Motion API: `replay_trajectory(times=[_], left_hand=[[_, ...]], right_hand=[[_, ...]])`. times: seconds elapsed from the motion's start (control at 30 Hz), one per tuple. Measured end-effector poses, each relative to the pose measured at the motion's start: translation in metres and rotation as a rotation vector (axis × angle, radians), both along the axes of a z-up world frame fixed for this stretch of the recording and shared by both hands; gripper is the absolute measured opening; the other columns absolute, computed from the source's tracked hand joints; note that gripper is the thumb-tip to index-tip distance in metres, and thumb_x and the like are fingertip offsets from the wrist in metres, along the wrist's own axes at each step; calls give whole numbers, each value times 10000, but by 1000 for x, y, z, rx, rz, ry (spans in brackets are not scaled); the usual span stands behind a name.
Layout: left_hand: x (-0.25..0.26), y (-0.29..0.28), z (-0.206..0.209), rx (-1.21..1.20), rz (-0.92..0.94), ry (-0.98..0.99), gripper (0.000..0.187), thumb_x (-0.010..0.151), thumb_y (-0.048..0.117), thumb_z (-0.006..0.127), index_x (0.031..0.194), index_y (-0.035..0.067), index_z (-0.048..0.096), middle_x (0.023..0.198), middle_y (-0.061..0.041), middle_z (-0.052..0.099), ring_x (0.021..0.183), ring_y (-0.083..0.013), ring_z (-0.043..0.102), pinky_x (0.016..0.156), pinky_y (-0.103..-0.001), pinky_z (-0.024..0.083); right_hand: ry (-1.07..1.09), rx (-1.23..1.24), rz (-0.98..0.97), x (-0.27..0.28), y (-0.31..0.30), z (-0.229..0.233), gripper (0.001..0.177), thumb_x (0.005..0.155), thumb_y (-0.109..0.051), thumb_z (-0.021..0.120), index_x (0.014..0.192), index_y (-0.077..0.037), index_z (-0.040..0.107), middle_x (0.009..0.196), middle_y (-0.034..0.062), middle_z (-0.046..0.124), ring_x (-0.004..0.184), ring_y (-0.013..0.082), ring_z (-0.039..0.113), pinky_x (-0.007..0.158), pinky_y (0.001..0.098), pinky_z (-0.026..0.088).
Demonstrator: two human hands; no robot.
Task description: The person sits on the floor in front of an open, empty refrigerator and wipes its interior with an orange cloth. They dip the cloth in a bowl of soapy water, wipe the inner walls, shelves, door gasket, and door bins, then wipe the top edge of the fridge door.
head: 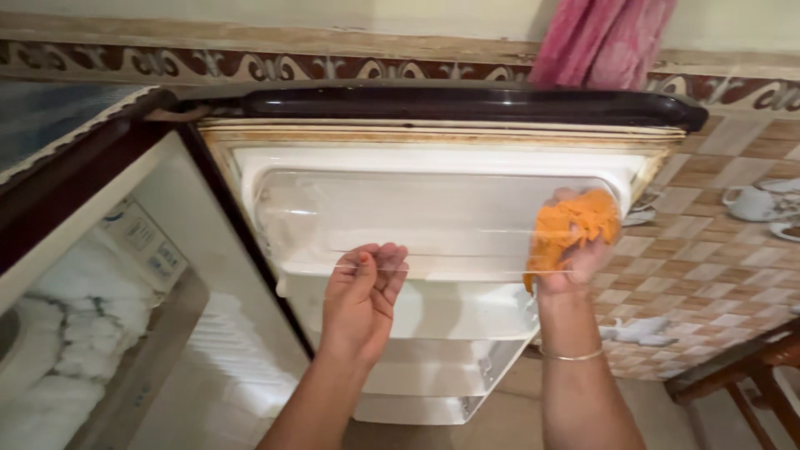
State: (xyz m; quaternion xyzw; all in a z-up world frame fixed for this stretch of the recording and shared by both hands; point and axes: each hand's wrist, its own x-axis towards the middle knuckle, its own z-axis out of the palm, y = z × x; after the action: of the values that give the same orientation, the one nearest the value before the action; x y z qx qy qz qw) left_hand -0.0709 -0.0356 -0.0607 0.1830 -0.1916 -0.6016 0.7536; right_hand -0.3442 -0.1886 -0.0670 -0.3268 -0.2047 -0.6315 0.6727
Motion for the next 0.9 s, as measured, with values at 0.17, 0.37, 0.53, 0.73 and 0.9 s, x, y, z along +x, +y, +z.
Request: replay_trajectory(times=[0.17,0.37,0.53,0.73,0.9], left_hand=[[0,-2,-4,26,13,-23,110,1037,165,545,1093,83,591,1115,-106,714,1129,-258,688,1012,-416,558],[-2,-8,-2,20,21,-31,122,1025,168,553,1087,74,602,1121,-112,714,1136,-272,689,1023,-424,562],[-4,-8,-2,21,13,-28,110,1022,160,555,1080,81,603,1131,-107,710,1141,-269,687,1022,-419,559],[-10,-7,-1,-1,24,2,97,1028,152,566,1077,80,609,1123,-106,708,1131,-266,684,1025,-420,555],[-9,-6,-3,0,15,-9,105,1036,170,559,1072,88,614,1129,-100,704,1140,-260,680,1037,-411,558]], right_hand=[[22,103,-146,29,-14,1,103,1050,-229,576,1114,-157,612,1057,37,618,940,166,624,839,281,583],[230,316,135,110,-19,-11,255,1075,-285,594,1198,-63,613,1038,86,666,924,207,668,867,388,593],[20,318,83,66,-36,-7,243,1054,-248,565,1199,-58,608,1056,91,674,947,211,674,861,360,598],[-3,128,-59,-8,-25,-10,147,1017,-247,623,1097,-123,617,985,45,598,891,178,621,812,316,574],[8,-11,188,20,18,-19,340,1076,-442,595,919,-140,606,890,31,538,810,176,561,747,306,550]])
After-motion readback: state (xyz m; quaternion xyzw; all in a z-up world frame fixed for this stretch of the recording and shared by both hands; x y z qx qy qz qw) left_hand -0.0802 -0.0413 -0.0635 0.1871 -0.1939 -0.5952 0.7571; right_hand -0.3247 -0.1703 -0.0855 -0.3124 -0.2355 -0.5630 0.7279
